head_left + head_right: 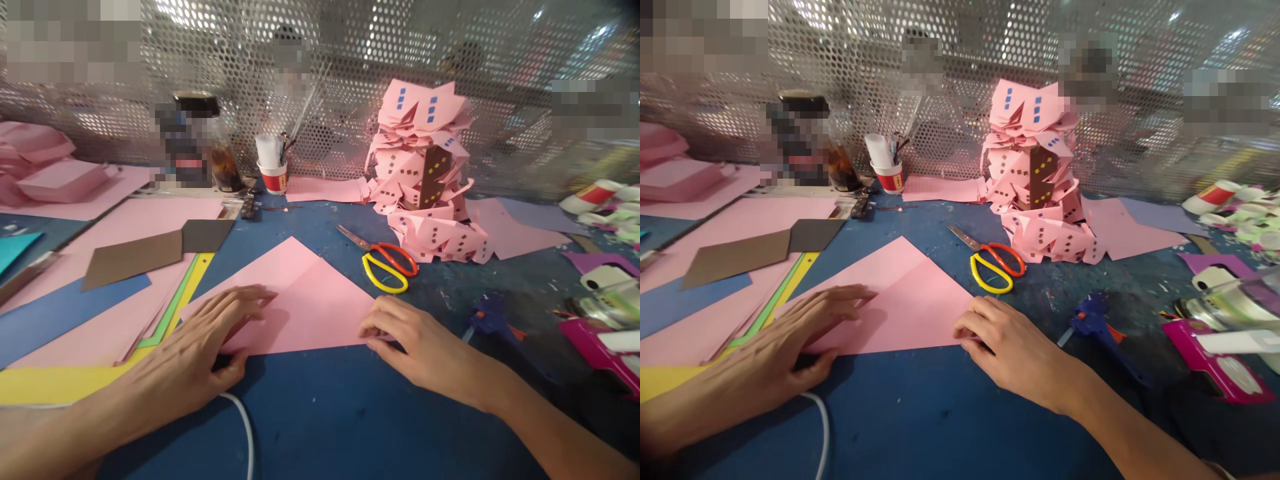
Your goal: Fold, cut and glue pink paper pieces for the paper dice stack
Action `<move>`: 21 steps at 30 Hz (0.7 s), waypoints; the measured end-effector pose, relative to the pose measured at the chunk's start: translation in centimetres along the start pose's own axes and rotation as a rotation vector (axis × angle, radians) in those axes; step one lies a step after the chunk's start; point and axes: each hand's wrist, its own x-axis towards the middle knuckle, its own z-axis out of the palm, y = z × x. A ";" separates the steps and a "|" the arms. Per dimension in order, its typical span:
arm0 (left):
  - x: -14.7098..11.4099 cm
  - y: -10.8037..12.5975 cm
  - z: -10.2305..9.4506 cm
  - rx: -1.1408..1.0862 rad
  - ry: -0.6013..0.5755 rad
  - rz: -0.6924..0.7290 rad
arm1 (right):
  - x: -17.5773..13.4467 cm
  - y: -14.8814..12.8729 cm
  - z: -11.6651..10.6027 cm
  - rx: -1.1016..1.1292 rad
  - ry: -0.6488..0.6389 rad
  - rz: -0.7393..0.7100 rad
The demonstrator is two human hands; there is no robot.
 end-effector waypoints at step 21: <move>-0.2 -1.9 -1.8 0.011 -0.084 0.077 | 0.0 0.1 0.1 -0.002 -0.001 0.003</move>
